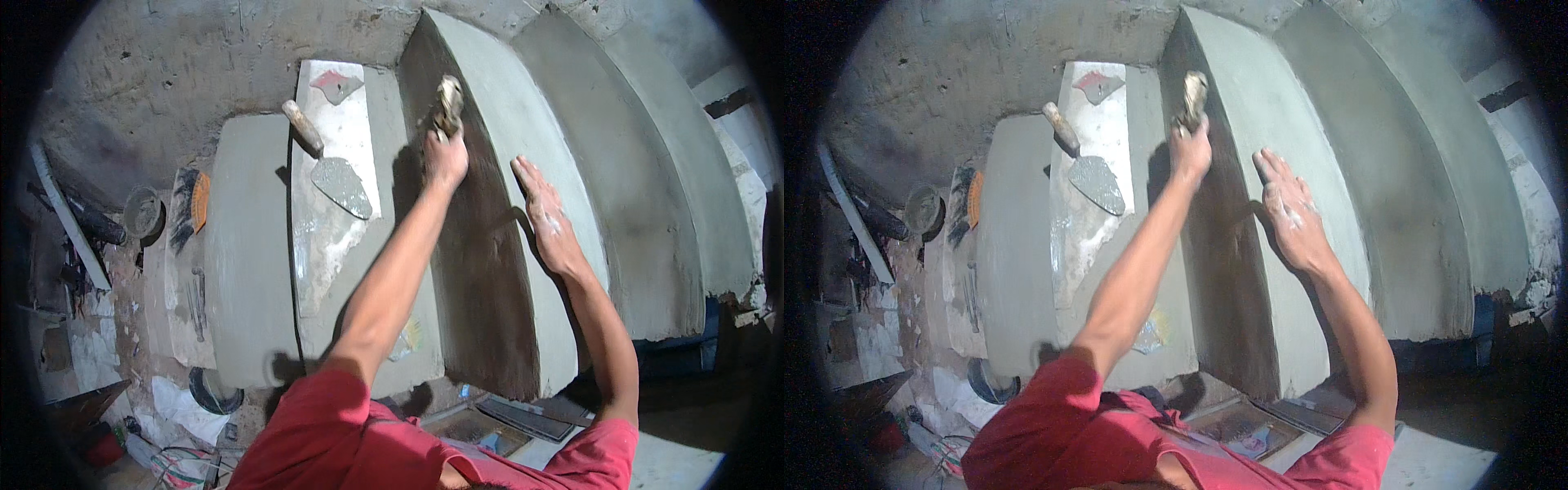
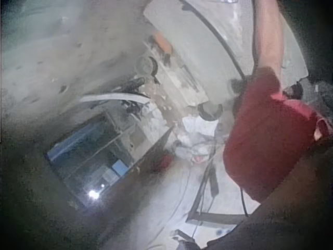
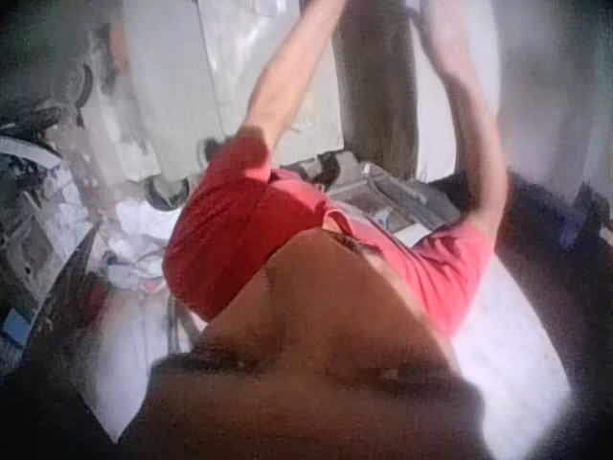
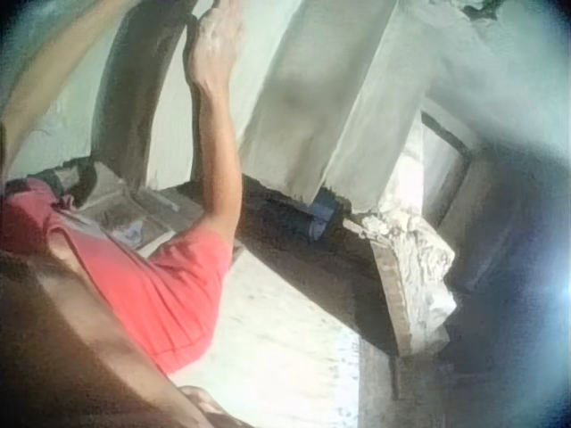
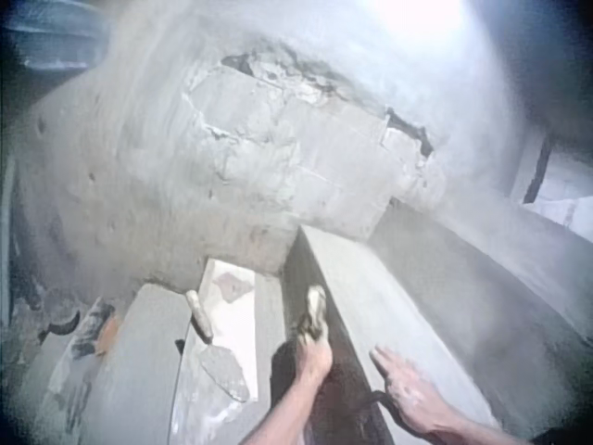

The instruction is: The person smooths freshly applied cement on a curved staircase using a brush and a cloth. They repeatedly wipe and rub the stair treads and risers to even out the surface, switching between tools as needed.

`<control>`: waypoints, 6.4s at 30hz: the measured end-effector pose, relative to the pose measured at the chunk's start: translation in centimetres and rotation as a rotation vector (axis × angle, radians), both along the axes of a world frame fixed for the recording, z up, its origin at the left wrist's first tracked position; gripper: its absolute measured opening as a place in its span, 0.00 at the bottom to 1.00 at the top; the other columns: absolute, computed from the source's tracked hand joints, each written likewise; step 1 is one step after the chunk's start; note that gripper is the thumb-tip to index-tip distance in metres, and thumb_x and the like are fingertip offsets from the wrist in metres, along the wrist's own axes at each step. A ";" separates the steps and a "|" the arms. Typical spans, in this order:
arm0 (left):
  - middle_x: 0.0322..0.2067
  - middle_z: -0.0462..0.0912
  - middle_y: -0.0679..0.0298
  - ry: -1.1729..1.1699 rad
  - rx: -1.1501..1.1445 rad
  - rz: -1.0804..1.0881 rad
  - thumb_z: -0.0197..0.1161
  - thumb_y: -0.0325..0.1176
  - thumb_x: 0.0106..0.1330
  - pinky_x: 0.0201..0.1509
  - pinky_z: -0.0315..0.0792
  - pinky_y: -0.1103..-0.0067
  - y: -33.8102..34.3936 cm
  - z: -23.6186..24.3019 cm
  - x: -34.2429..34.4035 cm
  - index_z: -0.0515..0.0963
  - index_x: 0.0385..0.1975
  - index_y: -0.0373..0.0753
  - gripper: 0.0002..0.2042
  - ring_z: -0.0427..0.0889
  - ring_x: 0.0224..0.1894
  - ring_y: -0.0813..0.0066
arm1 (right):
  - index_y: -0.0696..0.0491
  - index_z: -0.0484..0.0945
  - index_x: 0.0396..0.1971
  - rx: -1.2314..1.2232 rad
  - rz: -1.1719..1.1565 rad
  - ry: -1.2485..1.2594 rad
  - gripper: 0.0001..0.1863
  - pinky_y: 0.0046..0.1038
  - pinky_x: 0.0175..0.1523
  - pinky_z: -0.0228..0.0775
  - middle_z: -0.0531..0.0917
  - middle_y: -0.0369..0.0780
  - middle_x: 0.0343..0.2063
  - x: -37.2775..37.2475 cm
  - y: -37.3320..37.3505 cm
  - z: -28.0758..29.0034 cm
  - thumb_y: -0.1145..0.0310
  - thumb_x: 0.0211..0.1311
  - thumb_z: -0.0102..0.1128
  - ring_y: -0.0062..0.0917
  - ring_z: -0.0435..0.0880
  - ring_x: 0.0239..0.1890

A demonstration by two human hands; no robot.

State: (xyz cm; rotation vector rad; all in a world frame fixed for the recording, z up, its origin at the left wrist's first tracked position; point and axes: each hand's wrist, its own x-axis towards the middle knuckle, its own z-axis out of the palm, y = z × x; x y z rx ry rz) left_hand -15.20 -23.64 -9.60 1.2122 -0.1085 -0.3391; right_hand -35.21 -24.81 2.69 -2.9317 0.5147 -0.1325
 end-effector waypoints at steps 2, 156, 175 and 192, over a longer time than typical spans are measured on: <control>0.63 0.76 0.39 -0.205 0.012 -0.062 0.61 0.39 0.72 0.71 0.68 0.57 -0.5 0.4 0.8 0.74 0.62 0.30 0.24 0.75 0.66 0.41 | 0.44 0.58 0.79 0.003 -0.007 0.015 0.43 0.48 0.84 0.34 0.56 0.40 0.80 0.0 0.0 0.0 0.32 0.78 0.18 0.39 0.47 0.83; 0.57 0.84 0.49 -0.232 -0.072 -0.093 0.57 0.36 0.77 0.67 0.72 0.66 19.9 -6.7 -36.8 0.77 0.61 0.30 0.20 0.82 0.61 0.60 | 0.49 0.56 0.79 0.003 0.234 -0.168 0.46 0.50 0.83 0.41 0.58 0.45 0.79 8.3 -11.3 -5.2 0.30 0.77 0.24 0.40 0.51 0.82; 0.54 0.85 0.42 -0.355 -0.163 0.016 0.54 0.38 0.77 0.62 0.75 0.61 19.3 -7.1 -36.1 0.81 0.54 0.30 0.19 0.85 0.57 0.51 | 0.54 0.52 0.80 0.019 0.346 0.043 0.39 0.39 0.84 0.38 0.53 0.48 0.80 -16.9 4.5 -0.4 0.41 0.83 0.25 0.41 0.47 0.83; 0.55 0.86 0.47 -0.330 -0.123 -0.001 0.57 0.40 0.78 0.65 0.74 0.67 19.3 -5.9 -35.8 0.79 0.58 0.29 0.20 0.84 0.59 0.57 | 0.54 0.62 0.77 -0.021 0.341 -0.101 0.39 0.44 0.83 0.41 0.61 0.46 0.78 -18.8 6.1 -0.7 0.40 0.83 0.26 0.42 0.54 0.81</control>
